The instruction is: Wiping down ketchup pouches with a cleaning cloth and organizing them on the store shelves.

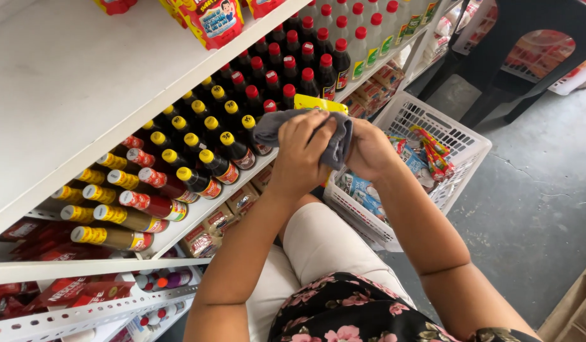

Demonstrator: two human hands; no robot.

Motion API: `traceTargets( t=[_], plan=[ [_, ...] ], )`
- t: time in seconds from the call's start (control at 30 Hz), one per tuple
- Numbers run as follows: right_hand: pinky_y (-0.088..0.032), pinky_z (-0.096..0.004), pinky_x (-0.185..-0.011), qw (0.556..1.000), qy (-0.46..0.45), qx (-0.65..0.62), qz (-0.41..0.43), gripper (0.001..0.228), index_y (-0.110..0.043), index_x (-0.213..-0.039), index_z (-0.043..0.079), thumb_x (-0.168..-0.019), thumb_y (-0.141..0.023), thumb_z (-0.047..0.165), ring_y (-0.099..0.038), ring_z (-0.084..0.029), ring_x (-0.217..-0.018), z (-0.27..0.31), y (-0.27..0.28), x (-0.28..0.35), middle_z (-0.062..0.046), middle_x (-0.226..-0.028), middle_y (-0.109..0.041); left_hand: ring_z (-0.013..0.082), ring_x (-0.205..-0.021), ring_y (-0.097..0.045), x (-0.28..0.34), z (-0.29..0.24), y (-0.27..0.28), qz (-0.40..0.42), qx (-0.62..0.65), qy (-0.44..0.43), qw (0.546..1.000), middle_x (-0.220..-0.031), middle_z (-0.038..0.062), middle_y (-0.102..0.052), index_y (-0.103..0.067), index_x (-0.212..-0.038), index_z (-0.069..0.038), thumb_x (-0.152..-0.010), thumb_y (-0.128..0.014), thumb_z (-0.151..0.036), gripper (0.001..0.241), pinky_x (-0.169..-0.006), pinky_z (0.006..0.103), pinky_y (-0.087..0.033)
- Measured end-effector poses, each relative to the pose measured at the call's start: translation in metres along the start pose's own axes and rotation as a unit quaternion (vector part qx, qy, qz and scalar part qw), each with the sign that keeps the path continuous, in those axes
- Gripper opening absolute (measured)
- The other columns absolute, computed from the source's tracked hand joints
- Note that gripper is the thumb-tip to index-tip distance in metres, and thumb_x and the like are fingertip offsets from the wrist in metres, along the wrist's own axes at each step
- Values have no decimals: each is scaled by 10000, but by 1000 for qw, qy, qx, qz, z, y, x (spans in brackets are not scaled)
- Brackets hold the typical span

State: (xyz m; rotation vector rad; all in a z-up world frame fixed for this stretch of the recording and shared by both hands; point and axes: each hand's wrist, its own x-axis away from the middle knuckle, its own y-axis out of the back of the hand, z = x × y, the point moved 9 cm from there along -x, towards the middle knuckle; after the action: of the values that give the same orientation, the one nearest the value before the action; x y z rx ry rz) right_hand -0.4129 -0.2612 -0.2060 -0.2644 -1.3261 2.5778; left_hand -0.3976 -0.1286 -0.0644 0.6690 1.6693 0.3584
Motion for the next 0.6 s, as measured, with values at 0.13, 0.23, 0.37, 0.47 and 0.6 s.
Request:
traceTargets(
  t=[0.13, 0.23, 0.37, 0.47, 0.6],
  plan=[
    [-547, -369, -981, 999, 19, 13, -23, 298, -658, -1224, -62, -1107, -546, 188, -701, -209, -1034, 12, -6, 1, -130, -1161, -722, 302, -1213, -611, 10, -3, 3, 12, 15, -19, 1000, -1281, 101, -635, -648, -1248, -36, -886, -723, -155, 388, -1056, 464, -426],
    [-568, -359, -951, 998, -3, 37, -59, 322, -651, -1192, -48, -1064, -551, 230, -720, -207, -1007, 6, -13, 7, -131, -1140, -736, 292, -1221, -623, 25, -5, 0, 53, 2, -8, 999, -1265, 79, -664, -662, -1265, -42, -829, -671, -75, 437, -1063, 453, -427],
    [-579, -378, -927, 991, 41, 96, -78, 304, -659, -1154, -24, -1045, -563, 243, -725, -219, -976, 15, 9, -6, -141, -1094, -745, 290, -1159, -639, 33, 2, 13, 42, 130, 19, 990, -1223, 83, -652, -656, -1226, -64, -799, -711, -34, 432, -1023, 439, -485],
    [-566, -415, -927, 991, 116, 55, -27, 261, -666, -1076, -1, -1071, -585, 247, -726, -245, -935, 22, 36, -15, -136, -1019, -736, 289, -1131, -651, 46, 21, 33, -62, 247, 92, 963, -1259, 82, -629, -649, -1233, -76, -832, -700, 4, 412, -997, 405, -541],
    [-504, -397, -991, 922, 90, -202, 318, 330, -648, -971, 38, -1187, -508, 245, -723, -219, -931, 26, -51, 4, -96, -911, -752, 309, -1163, -636, 34, 23, 54, -163, 231, 122, 951, -1296, 77, -564, -686, -1249, -135, -863, -791, -31, 414, -1022, 397, -547]
  ],
)
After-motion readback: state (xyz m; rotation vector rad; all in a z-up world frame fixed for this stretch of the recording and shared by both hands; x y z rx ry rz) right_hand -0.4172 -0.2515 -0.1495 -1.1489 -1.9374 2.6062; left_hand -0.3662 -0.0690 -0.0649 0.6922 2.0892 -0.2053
